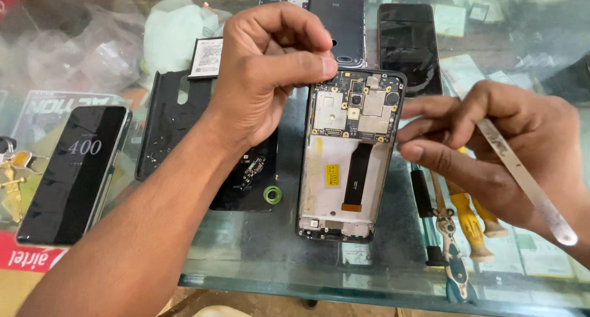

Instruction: The person uses tweezers and a screwdriver to remove screws and lift a metal bracket from the internal chassis of a disassembled smartphone. They carefully maneuver the bracket away from the motherboard and camera module area.

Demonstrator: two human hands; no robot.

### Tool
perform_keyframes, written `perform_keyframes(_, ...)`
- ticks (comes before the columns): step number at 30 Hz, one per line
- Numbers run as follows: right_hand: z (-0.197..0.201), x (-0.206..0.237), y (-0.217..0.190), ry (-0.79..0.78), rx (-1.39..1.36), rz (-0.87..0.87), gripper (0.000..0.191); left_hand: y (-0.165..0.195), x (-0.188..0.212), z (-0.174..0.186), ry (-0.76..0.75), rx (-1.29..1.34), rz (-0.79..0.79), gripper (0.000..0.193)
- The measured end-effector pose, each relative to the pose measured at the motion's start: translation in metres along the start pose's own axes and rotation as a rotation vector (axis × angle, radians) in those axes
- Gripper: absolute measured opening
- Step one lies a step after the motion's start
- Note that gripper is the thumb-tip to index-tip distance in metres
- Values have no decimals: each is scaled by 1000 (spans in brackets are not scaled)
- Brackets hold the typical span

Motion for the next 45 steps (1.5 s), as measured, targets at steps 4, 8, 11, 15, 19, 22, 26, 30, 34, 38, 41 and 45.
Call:
perform_keyframes(4,-6,2,18,-50,-84,-62,28,3,3,-4,-52,57,-26,12)
perform_keyframes(8,-7,2,20,-47,-162,-117,29,6,6,-9,-110,110,-21,14)
perform_keyframes(11,-7,3,10,-53,-206,-19,32,9,7,-12,-149,146,-12,14)
perform_keyframes(15,-4,5,3,-67,-173,8,32,11,7,-14,-174,204,-2,15)
perform_keyframes(19,-3,5,-2,-71,-156,42,32,13,7,-16,-214,186,-14,15)
perform_keyframes(22,-3,4,-4,-70,-148,41,31,13,7,-16,-229,200,-6,16)
perform_keyframes(26,-3,4,-5,-80,-164,48,30,12,9,-17,-247,216,11,17)
perform_keyframes(30,-3,5,-2,-83,-170,37,31,11,9,-16,-251,219,23,16)
perform_keyframes(34,-6,4,2,-82,-193,41,32,8,8,-15,-257,254,45,15)
perform_keyframes(38,-8,0,9,-71,-89,24,34,7,8,-13,-277,247,46,14)
perform_keyframes(41,-10,0,8,-103,-224,93,29,5,8,-10,-289,235,56,12)
perform_keyframes(45,-10,3,17,-90,-282,13,30,3,7,-8,-314,241,60,9)
Point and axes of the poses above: each hand's wrist, its own x-axis away from the middle knuckle, its own z-axis out of the back of the hand, y = z × x, the point moved 6 cm from there along -x, towards the middle knuckle, and after that the axes turned 5 degrees about x, right-handed, at the moved point
